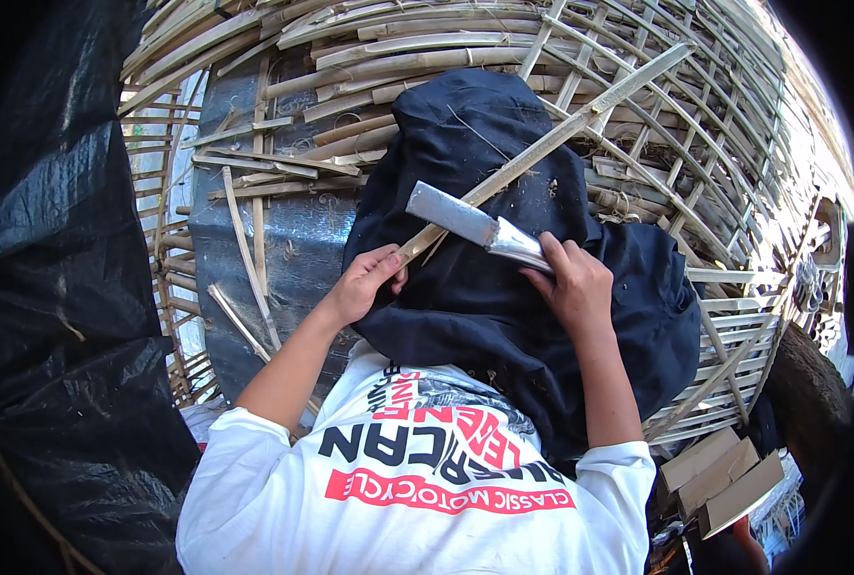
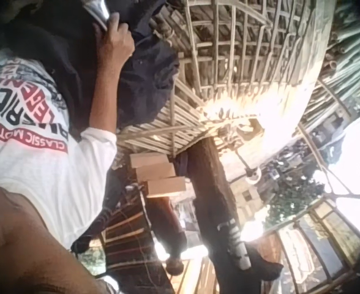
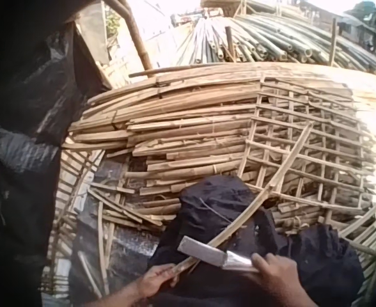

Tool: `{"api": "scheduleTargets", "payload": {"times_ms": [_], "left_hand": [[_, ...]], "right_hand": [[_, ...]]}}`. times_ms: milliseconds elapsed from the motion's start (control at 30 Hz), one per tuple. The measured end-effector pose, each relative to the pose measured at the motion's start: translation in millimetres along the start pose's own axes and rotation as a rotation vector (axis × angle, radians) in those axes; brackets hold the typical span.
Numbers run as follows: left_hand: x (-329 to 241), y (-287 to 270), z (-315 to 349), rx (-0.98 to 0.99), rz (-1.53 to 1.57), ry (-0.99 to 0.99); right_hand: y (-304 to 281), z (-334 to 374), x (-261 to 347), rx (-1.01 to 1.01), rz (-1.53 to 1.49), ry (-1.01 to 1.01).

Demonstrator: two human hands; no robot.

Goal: The person uses a blade to strip thin layers and shavings from a bamboo stick, holding the stick by hand and pulling the blade along its length.

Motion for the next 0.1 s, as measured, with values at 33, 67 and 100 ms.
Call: {"api": "scheduleTargets", "payload": {"times_ms": [33, 67, 100], "left_hand": [[1.7, -1.8, -0.9, 0.009, 0.001, -0.001], [3.2, -2.4, -0.9, 0.017, 0.002, -0.002], [3.2, -2.0, -0.6, 0.021, 0.0, -0.006]], "right_hand": [[-0.3, -1.3, -4.1, -0.005, 0.019, -0.008], [-1.1, -2.3, -8.8, -0.004, 0.033, -0.001], [-2.1, -2.2, -15.8, 0.002, 0.053, 0.023]]}}
Point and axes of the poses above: each hand's wrist, its own z-axis away from the middle knuckle, its own y-axis out of the palm, x = y × z, the point moved 5 cm from there along -z, towards the middle knuckle, and after that the axes turned 6 degrees about x, right-handed, at the moved point
